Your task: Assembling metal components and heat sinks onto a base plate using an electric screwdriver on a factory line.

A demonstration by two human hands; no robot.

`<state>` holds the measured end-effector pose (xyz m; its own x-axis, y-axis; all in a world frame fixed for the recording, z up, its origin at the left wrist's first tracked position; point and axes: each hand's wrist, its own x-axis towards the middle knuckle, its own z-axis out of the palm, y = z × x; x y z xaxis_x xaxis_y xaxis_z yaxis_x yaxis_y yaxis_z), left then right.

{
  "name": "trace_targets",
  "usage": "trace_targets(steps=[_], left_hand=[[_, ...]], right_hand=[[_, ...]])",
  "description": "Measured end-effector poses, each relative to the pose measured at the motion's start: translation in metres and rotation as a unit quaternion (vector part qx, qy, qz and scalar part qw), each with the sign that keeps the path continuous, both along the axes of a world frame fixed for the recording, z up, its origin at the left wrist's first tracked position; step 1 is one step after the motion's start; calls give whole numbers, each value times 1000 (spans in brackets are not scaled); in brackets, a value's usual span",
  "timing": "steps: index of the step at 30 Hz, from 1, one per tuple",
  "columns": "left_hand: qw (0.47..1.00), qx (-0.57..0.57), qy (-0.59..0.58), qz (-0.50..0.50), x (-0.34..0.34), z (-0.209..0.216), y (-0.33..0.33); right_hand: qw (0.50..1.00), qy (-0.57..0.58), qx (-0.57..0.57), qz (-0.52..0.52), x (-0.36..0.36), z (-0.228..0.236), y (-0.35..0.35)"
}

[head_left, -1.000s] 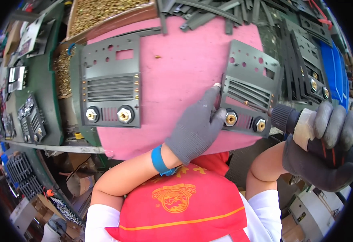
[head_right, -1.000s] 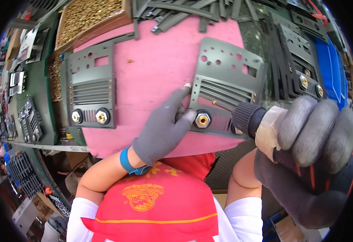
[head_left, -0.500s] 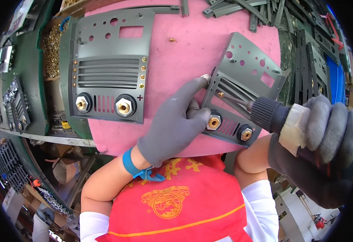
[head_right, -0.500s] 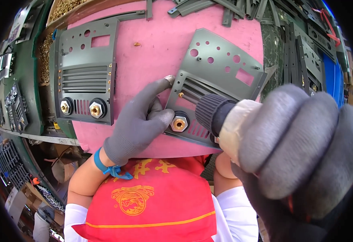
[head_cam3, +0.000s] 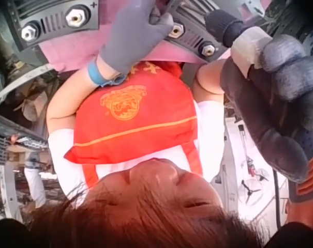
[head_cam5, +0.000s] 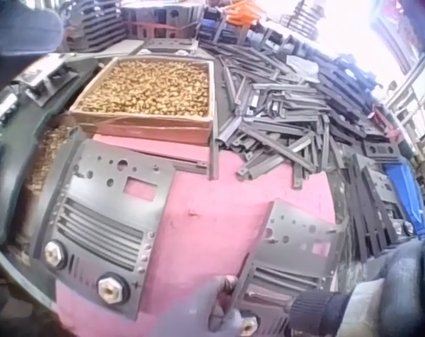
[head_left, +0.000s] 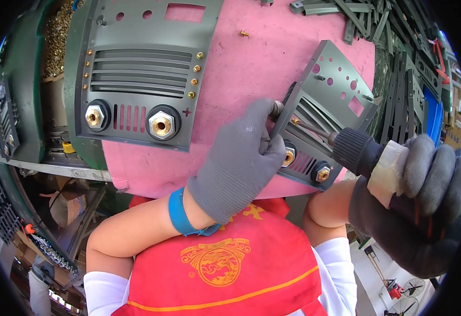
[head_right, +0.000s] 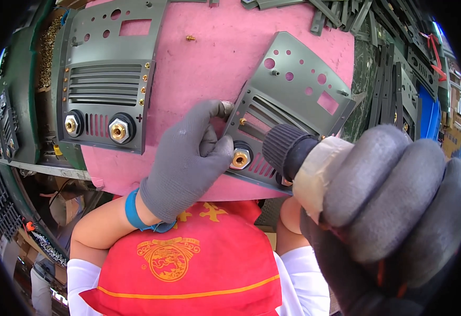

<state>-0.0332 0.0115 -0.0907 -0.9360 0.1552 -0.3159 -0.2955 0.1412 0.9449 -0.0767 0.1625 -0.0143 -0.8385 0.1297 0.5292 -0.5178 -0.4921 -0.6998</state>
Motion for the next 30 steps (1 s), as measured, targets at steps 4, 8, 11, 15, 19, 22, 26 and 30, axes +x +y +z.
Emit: trace_targets(steps=[4,8,11,15,19,22,26,30], left_hand=[[1000,9,-12,12,2,0,1],[999,7,-23,25,3,0,2],[999,15,-7,35,4,-2,2],[999,18,7,43,3,-4,3],[1000,12,-9,28,0,-1,-1],[990,90,-106,-24,-1,7,-14],[976,175,-128,-1,-6,13,-35],[901,363,-238,14,-14,13,-45]], right_hand=[[999,-16,30,-24,7,-1,-13],[997,-32,59,-44,8,0,-20],[995,-38,76,-46,6,1,-20],[987,-35,157,-4,1,4,-19],[970,-30,238,35,-2,6,-17],[978,-32,203,32,0,7,-17],[990,-41,131,13,4,11,-19],[998,-34,50,-5,5,17,-19]])
